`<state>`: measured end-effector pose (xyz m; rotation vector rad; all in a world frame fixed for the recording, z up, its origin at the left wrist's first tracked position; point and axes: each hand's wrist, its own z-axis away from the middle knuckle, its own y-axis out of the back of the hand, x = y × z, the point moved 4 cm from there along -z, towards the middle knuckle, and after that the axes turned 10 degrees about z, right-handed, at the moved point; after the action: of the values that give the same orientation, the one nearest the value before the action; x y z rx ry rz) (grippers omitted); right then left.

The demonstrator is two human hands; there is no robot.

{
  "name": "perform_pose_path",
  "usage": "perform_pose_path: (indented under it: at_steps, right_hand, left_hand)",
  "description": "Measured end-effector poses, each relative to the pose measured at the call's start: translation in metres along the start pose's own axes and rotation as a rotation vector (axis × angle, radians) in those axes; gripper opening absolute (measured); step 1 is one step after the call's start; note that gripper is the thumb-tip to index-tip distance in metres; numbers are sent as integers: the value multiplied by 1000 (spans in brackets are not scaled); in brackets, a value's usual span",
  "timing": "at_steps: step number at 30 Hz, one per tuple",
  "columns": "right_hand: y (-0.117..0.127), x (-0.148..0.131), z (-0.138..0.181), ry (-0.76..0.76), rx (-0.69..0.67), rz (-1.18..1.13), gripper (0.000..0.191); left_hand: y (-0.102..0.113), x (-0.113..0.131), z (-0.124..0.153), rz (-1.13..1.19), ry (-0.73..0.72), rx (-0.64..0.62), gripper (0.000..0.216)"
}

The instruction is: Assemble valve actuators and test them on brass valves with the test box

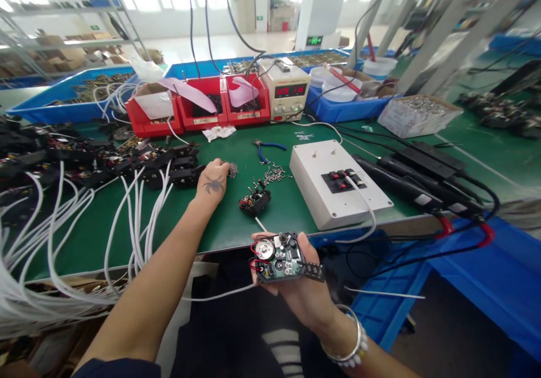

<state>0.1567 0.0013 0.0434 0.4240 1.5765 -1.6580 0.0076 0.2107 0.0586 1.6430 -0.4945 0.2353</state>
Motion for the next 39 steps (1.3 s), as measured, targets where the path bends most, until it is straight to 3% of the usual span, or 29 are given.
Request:
perform_pose_path:
  at_steps: [6,11,18,21,24,27,30,35,39]
  right_hand:
    - [5,2,-1,-24,28,-4,59]
    - [3,3,0,-23,15,13,60]
    - [1,-3,0,-1,11,10,59]
    - [3,-4,-1,-10,15,-1,59]
    - [4,-3,-2,-12,9,-16,66]
    - [3,1,-2,-6,11,-7,66]
    - [1,2,0,50,35,39,62]
    - [-3,2,6,88,17,143,72]
    - [-2,2,7,91,20,187,75]
  left_hand:
    - [-4,1,11,-133,41,-36,29]
    - [-6,6,12,-106,11,-20,28]
    - [8,8,18,112,-16,188,17]
    - [28,17,45,254,-62,310,19]
    - [50,35,94,408,-114,351,19]
    - [67,57,149,631,-161,285,12]
    - [74,75,188,611,-241,174,6]
    - [68,86,207,442,-440,127,10]
    - [67,90,206,447,-478,134,8]
